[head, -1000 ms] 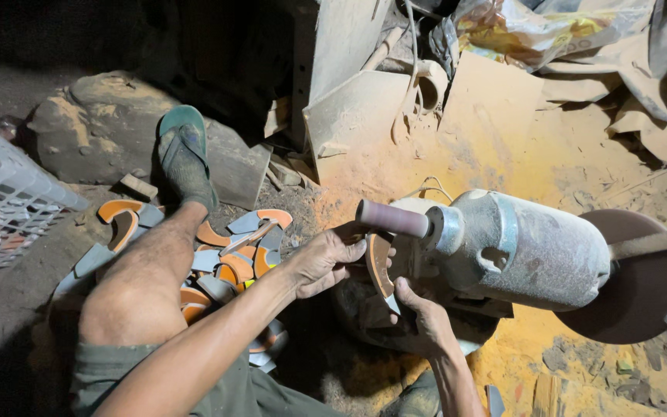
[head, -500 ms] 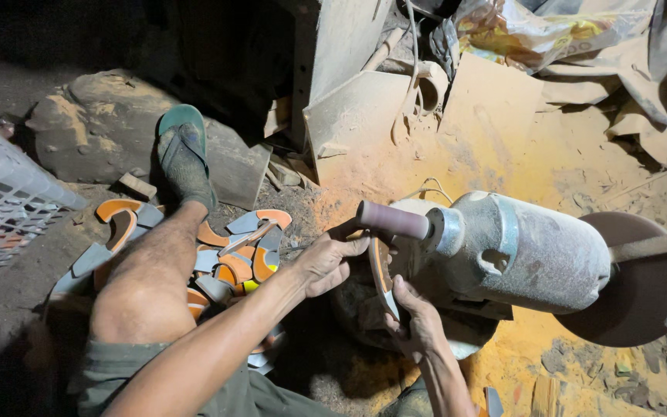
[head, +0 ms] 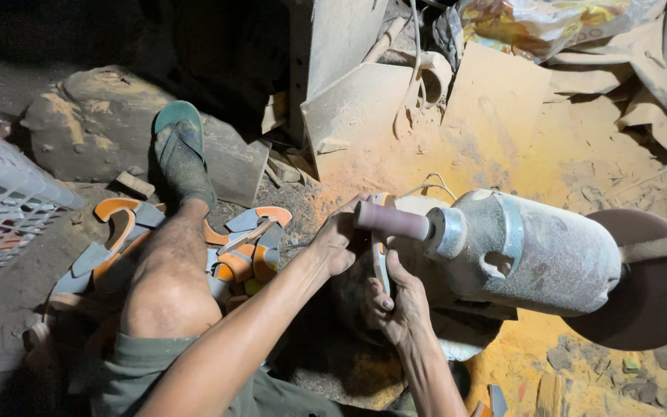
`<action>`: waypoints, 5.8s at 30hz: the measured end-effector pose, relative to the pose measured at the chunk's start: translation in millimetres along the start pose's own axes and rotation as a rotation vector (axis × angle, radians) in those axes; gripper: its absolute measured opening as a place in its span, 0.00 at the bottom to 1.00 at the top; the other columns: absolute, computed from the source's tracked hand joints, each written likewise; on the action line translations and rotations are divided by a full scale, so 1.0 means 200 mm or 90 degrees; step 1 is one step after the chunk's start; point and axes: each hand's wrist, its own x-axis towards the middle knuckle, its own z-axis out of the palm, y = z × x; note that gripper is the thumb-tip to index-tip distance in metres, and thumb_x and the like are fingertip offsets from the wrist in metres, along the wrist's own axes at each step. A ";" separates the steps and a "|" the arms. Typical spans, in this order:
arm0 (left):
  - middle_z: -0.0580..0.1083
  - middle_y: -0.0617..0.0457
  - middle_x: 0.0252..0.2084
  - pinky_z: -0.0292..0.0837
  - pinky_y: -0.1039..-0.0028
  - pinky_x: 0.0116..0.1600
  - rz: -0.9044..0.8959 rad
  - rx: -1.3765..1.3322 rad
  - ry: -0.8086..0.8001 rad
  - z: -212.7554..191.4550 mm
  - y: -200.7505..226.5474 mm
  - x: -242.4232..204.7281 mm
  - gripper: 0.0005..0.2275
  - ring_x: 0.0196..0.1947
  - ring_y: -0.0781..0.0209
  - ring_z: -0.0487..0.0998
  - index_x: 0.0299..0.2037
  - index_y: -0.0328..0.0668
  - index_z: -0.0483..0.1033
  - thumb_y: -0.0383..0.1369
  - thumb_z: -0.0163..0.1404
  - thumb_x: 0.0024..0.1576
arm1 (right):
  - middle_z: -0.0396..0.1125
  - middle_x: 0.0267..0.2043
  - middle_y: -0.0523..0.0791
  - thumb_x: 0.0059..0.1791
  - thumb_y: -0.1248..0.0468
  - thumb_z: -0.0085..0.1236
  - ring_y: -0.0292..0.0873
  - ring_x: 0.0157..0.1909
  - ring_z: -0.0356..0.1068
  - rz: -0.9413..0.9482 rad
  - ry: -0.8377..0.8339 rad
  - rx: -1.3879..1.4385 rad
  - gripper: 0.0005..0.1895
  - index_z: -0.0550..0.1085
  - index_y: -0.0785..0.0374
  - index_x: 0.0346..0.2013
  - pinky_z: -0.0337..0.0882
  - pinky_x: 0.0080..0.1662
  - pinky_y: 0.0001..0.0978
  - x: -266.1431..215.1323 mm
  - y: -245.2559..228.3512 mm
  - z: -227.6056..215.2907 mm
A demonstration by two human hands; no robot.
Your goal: The person sits on the floor and uses a rotating grinding wheel to smooth the edges of orange and gray sandal soles. They hold each sole with both hands and press it against the spinning wheel, rotating the sole to grind different edges. Finished soles are placed in a nearby basket.
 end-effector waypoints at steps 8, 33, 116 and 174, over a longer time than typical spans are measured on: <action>0.74 0.64 0.50 0.77 0.73 0.56 -0.010 0.001 0.209 0.04 0.05 0.13 0.13 0.50 0.69 0.80 0.57 0.54 0.65 0.28 0.38 0.64 | 0.62 0.21 0.40 0.56 0.55 0.38 0.31 0.14 0.50 -0.020 -0.013 -0.005 0.15 0.68 0.61 0.34 0.48 0.18 0.26 0.15 -0.02 -0.05; 0.80 0.59 0.44 0.71 0.73 0.56 -0.072 0.094 0.198 0.17 0.00 -0.17 0.10 0.46 0.67 0.78 0.48 0.46 0.78 0.38 0.49 0.61 | 0.62 0.20 0.43 0.53 0.47 0.54 0.33 0.14 0.55 -0.061 0.056 -0.016 0.20 0.70 0.61 0.34 0.49 0.17 0.21 -0.06 0.03 -0.01; 0.78 0.52 0.47 0.76 0.68 0.53 -0.033 0.283 0.012 0.29 0.04 -0.51 0.17 0.47 0.65 0.79 0.55 0.37 0.73 0.40 0.54 0.63 | 0.63 0.28 0.42 0.54 0.49 0.54 0.36 0.27 0.63 -0.230 -0.205 -0.156 0.20 0.72 0.65 0.41 0.65 0.30 0.27 -0.08 0.24 -0.20; 0.64 0.51 0.23 0.54 0.70 0.17 -0.062 0.397 0.313 0.03 -0.14 -0.18 0.09 0.17 0.63 0.61 0.31 0.36 0.70 0.33 0.43 0.60 | 0.64 0.27 0.41 0.58 0.51 0.39 0.36 0.25 0.61 -0.257 0.065 -0.162 0.18 0.70 0.60 0.35 0.63 0.30 0.27 0.21 0.19 0.01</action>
